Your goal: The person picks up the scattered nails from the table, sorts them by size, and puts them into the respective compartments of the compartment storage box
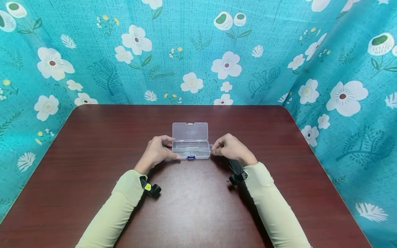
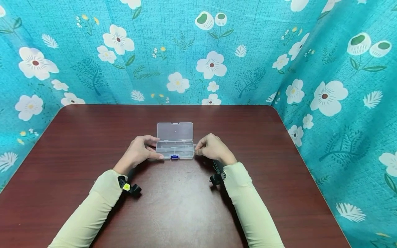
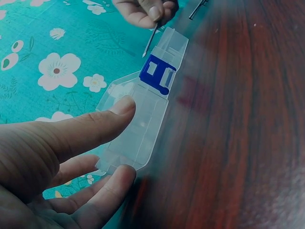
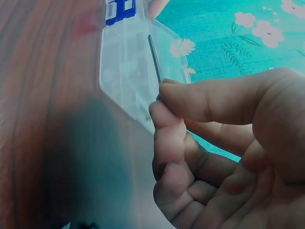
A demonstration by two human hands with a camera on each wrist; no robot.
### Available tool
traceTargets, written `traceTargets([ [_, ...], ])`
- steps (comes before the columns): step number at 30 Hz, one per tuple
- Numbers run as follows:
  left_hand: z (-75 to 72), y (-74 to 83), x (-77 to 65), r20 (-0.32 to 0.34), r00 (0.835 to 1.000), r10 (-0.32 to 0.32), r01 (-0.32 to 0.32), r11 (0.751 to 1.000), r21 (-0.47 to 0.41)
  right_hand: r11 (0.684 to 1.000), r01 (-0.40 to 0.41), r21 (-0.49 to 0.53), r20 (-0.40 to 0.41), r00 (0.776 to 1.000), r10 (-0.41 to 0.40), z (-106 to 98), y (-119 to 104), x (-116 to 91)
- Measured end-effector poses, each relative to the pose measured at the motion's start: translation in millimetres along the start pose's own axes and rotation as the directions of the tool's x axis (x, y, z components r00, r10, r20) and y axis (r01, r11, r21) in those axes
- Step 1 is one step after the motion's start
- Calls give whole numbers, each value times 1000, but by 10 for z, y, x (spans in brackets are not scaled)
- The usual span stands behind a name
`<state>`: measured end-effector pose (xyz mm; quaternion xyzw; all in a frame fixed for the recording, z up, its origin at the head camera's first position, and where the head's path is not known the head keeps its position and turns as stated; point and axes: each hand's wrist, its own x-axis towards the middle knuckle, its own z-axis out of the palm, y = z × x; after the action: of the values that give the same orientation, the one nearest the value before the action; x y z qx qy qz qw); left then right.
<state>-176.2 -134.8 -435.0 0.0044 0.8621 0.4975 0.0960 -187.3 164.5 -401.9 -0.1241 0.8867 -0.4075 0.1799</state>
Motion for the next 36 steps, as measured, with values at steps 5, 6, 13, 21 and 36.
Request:
traceTargets([
  [5,1,4,-5,7,1000,-11,11,1000,2,1000,-3,-8,-11,1000,3,43,-105,117],
  [6,1,5,-6,7,1000,-11,11,1000,4,1000,3,-8,-12,1000,-3,53,-127,140],
  [13,-17,0,-13,2,1000,-5,5,1000,-1,1000,15,-15,-12,1000,-16,133,-270,288],
  [21,-9,2,-2,2,1000,-6,6,1000,8,988,24,-152,-32,999,-29,195,-350,423],
  [36,-6,0,17,-3,1000,-13,13,1000,6,953,23,-303,-36,999,-36,283,-447,504],
])
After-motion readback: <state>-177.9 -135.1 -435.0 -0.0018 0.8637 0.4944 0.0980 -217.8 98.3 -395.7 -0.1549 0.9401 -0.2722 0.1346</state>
